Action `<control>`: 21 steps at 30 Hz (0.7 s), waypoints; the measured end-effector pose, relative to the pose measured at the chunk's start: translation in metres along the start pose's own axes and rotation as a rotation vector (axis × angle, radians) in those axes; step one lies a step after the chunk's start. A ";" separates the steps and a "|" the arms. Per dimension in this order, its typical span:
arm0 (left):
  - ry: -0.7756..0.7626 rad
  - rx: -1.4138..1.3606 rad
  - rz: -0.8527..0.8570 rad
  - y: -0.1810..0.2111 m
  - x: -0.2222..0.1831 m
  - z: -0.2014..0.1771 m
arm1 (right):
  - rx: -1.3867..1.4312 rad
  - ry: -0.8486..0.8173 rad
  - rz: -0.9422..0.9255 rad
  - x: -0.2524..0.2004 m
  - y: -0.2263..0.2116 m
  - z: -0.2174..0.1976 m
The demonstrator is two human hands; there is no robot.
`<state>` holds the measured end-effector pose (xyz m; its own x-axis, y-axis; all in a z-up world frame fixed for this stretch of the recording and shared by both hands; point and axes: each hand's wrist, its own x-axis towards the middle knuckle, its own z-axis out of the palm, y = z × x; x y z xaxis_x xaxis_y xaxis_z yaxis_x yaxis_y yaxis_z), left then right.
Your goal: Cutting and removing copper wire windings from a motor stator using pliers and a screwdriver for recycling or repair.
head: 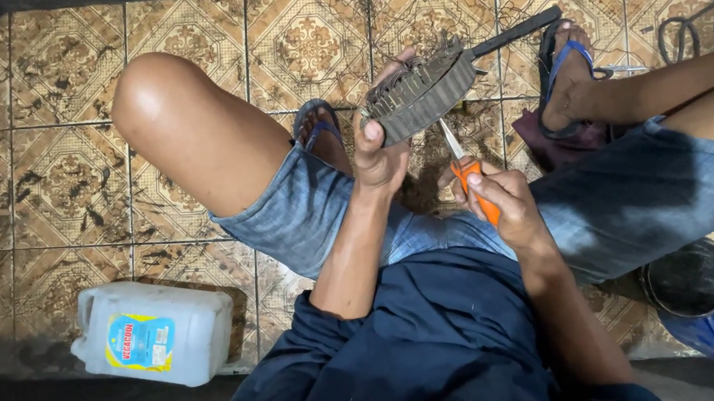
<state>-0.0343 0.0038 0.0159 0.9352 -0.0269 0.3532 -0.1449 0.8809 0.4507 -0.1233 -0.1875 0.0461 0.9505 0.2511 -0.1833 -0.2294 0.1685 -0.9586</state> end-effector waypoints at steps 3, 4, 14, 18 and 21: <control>0.008 0.020 -0.006 0.000 0.000 -0.001 | -0.055 -0.050 -0.001 0.001 0.000 -0.001; 0.013 0.036 -0.010 0.000 0.000 -0.001 | -0.092 -0.095 -0.054 0.002 -0.002 0.001; -0.014 0.056 -0.027 0.000 0.000 0.005 | -0.053 -0.105 -0.049 0.001 -0.004 0.002; 0.004 0.018 -0.061 0.002 -0.001 0.008 | -0.057 -0.095 -0.013 0.001 -0.005 0.001; -0.016 0.040 -0.060 0.001 -0.001 0.007 | -0.065 -0.090 -0.002 0.001 -0.007 0.003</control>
<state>-0.0373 0.0012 0.0214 0.9372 -0.0866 0.3378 -0.1024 0.8577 0.5039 -0.1209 -0.1858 0.0534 0.9274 0.3363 -0.1638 -0.2106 0.1075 -0.9716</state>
